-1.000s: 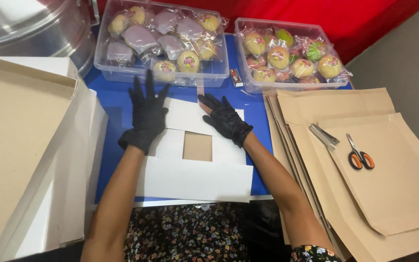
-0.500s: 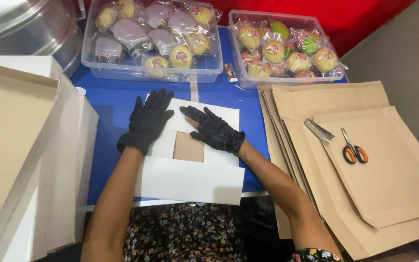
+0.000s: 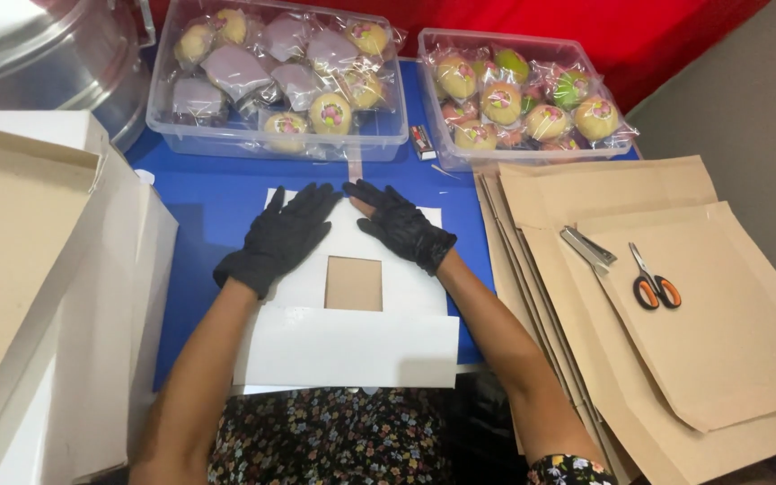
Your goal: The person folds a flat cardboard sheet into a box, secures the edges with a stapler, and then places a wrapped item into the box. The person handles the box and item with gloved hands on a blue work surface.
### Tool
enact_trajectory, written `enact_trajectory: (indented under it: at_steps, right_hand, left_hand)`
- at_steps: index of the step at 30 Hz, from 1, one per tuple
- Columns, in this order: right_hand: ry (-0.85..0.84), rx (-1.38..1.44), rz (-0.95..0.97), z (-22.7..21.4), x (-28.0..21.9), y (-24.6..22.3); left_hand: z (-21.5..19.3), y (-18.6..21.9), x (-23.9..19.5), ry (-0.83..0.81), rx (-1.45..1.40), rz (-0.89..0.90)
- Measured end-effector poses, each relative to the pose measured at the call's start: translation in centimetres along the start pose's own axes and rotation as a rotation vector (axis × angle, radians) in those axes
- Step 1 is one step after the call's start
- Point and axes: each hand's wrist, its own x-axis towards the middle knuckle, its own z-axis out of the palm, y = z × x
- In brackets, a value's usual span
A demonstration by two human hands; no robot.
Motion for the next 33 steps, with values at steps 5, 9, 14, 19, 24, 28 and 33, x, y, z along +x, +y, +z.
enact_trajectory:
  at_steps: [5, 9, 14, 19, 24, 28, 33]
  right_hand:
    - [-0.041, -0.128, -0.047, -0.6, 1.4, 1.1]
    - [-0.075, -0.124, -0.038, -1.0, 1.3, 0.0]
    - [-0.092, -0.068, -0.153, -0.1, -0.8, -1.2]
    - [-0.165, -0.032, -0.182, 0.2, -2.9, -3.0]
    - [-0.174, -0.007, -0.235, 0.1, -4.5, -4.8]
    - [-0.157, -0.004, -0.246, 0.3, -4.6, -4.4]
    - [-0.111, 0.006, -0.277, 0.2, -4.7, -4.4]
  left_hand:
    - [-1.7, 1.1, 1.0, -0.304, 0.022, -0.155]
    - [-1.6, 1.3, 1.0, -0.298, 0.020, -0.199]
    - [1.2, 0.7, 0.3, -0.245, 0.126, -0.223]
    - [-0.1, 2.5, 0.1, -0.093, 0.714, -0.173]
    - [3.4, 0.3, -0.2, 0.089, 0.133, -0.134]
    - [-0.7, -0.1, 0.6, -0.345, -0.135, -0.263]
    - [-5.4, 0.0, -0.6, -0.343, -0.626, -0.612]
